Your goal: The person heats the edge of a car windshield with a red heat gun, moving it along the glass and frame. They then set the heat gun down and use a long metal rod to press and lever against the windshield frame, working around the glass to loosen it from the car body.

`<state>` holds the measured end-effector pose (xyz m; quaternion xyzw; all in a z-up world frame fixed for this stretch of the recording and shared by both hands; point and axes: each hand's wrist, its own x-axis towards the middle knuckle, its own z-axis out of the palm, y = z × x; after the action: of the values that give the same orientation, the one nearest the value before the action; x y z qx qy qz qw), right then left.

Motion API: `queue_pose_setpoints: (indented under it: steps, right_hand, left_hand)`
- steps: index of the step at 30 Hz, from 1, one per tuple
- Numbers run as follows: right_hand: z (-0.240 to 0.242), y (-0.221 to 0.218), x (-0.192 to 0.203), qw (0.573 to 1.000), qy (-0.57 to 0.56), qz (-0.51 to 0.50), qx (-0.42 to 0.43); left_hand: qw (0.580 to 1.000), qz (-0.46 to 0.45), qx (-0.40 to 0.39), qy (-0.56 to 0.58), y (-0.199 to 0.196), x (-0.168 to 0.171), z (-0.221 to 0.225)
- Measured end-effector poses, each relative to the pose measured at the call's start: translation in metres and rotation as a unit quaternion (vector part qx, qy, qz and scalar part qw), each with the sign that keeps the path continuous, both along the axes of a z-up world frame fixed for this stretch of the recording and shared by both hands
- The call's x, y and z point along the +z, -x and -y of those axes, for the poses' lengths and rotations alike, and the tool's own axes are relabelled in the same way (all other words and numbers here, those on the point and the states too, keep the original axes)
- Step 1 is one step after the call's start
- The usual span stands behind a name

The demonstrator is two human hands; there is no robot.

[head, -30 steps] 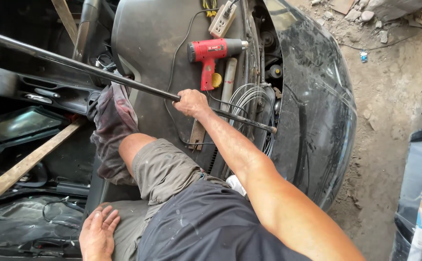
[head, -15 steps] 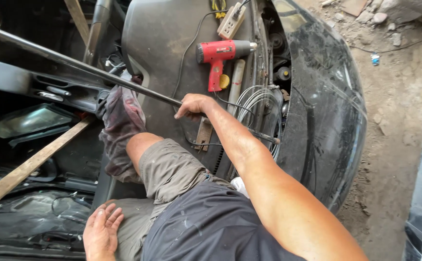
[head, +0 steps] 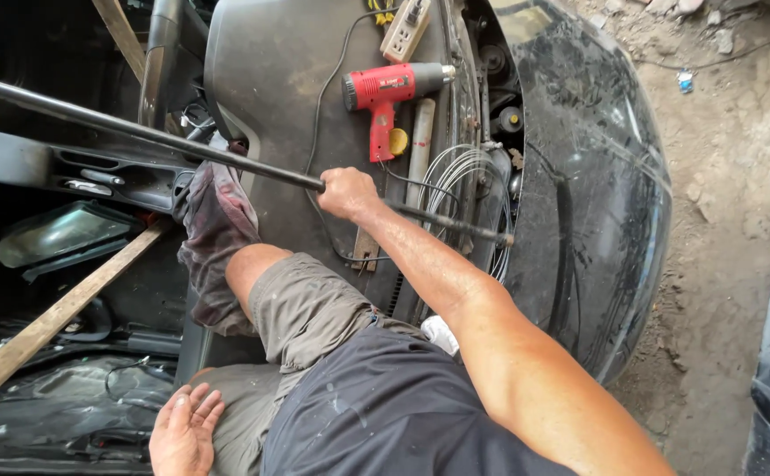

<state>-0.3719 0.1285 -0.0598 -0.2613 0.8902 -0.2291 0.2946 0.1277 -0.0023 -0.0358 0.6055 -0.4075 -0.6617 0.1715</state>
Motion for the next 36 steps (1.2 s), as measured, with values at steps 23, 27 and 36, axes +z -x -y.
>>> queue_pose_setpoints:
  steps: [23, 27, 36]
  right_hand:
    - [0.042, 0.043, -0.026, 0.987, 0.077, 0.087, 0.113]
    - [0.069, 0.050, -0.083, 0.966, 0.010, 0.037, 0.257]
    - [0.051, 0.007, 0.059, 0.999, -0.040, -0.017, 0.027]
  left_hand:
    - [0.999, -0.021, 0.035, 0.002, -0.008, -0.016, -0.009]
    - [0.996, -0.035, 0.086, 0.004, 0.005, -0.002, -0.016]
    - [0.997, -0.026, 0.061, 0.034, 0.006, 0.010, -0.016]
